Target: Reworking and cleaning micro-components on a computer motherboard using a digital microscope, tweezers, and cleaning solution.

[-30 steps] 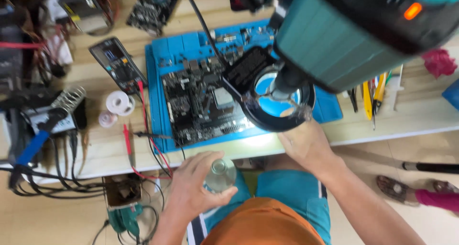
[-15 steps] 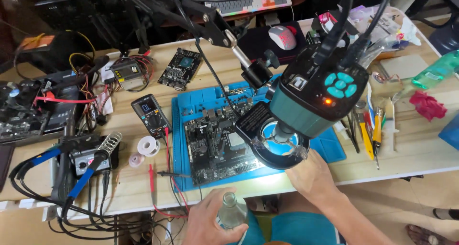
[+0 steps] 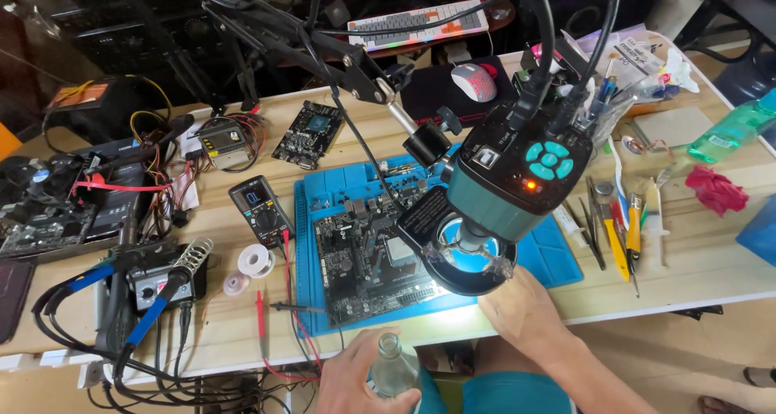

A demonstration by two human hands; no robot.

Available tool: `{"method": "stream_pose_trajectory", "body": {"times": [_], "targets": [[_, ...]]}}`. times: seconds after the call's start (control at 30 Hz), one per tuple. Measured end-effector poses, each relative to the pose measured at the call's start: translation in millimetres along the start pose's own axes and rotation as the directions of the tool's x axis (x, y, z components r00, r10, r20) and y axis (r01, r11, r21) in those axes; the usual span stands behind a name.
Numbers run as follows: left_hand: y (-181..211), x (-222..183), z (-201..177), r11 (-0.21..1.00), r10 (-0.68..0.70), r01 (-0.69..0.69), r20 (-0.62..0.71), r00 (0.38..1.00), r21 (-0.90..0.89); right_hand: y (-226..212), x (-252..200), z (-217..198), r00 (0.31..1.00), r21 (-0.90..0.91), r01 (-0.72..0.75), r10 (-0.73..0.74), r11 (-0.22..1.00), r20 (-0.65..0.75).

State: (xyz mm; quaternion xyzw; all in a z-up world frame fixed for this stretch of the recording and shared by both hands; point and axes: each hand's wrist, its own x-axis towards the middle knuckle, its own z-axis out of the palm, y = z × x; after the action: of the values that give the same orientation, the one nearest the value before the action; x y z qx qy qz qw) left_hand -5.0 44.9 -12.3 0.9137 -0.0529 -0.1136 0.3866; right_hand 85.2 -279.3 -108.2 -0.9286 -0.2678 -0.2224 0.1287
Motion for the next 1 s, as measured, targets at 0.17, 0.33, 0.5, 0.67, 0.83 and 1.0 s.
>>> {"method": "stream_pose_trajectory", "body": {"times": [0.17, 0.33, 0.5, 0.67, 0.83, 1.0], "targets": [[1.9, -4.4, 1.3, 1.0, 0.006, -0.006, -0.026, 1.0, -0.013, -13.4, 6.7, -23.0, 0.991, 0.273, -0.128, 0.137, 0.954, -0.013], [-2.7, -3.2, 1.9, 0.995, 0.097, -0.099, -0.074, 0.993, -0.024, -14.7, 7.5, -32.4, 0.999, 0.17, -0.035, 0.03, 0.985, 0.028], [2.1, -4.5, 1.6, 0.998, 0.053, -0.054, -0.069, 0.996, -0.01, -26.2, 24.9, -46.6, 0.987, 0.358, -0.15, 0.122, 0.922, 0.099], [0.3, -5.9, 1.6, 0.998, 0.06, -0.062, -0.074, 0.995, -0.026, -20.1, 12.8, -49.0, 0.998, 0.29, -0.057, 0.062, 0.955, -0.006], [-5.0, -4.1, 4.1, 0.999, 0.034, -0.035, -0.04, 0.999, -0.037, -18.9, 15.3, -41.4, 0.988, 0.289, -0.154, 0.137, 0.945, 0.077], [-6.8, -9.1, 7.2, 0.994, 0.093, -0.099, -0.12, 0.988, -0.044, -24.1, 17.3, -51.6, 0.988, 0.267, -0.13, 0.147, 0.955, -0.043]]}}
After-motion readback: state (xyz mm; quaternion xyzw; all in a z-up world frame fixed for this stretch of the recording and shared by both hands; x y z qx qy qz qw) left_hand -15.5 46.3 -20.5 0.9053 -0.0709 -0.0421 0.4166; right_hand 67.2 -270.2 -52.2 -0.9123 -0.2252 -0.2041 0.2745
